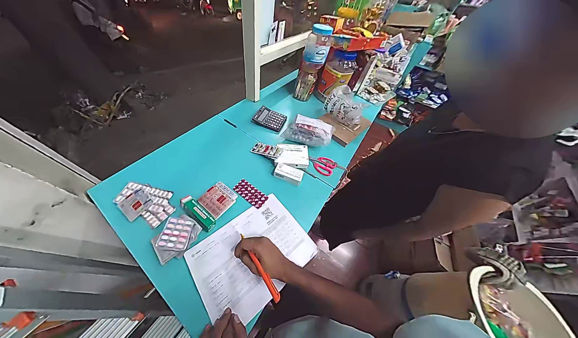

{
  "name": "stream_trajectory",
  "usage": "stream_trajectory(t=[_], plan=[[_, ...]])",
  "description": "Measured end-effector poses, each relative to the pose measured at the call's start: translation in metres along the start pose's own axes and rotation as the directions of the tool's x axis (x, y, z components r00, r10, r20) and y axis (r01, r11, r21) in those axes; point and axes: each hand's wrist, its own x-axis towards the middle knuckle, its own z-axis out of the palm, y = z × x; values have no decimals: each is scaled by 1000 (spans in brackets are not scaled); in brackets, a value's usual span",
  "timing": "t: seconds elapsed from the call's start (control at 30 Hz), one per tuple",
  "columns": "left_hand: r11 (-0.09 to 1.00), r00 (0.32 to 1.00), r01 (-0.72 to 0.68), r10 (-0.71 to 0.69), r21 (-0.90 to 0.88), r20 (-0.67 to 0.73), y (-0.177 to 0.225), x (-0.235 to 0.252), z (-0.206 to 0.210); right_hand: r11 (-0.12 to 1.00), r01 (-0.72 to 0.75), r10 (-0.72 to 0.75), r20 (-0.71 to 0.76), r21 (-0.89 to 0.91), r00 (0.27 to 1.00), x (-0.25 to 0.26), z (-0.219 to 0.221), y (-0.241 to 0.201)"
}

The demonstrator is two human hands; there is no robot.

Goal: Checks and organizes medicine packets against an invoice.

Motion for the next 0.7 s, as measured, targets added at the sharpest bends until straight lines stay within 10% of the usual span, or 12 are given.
stream_trajectory(t=[0.7], plan=[[1000,999,0,0,-10,-32,0,-1,4,1000,4,-5,7,12,1000,0,-1,2]])
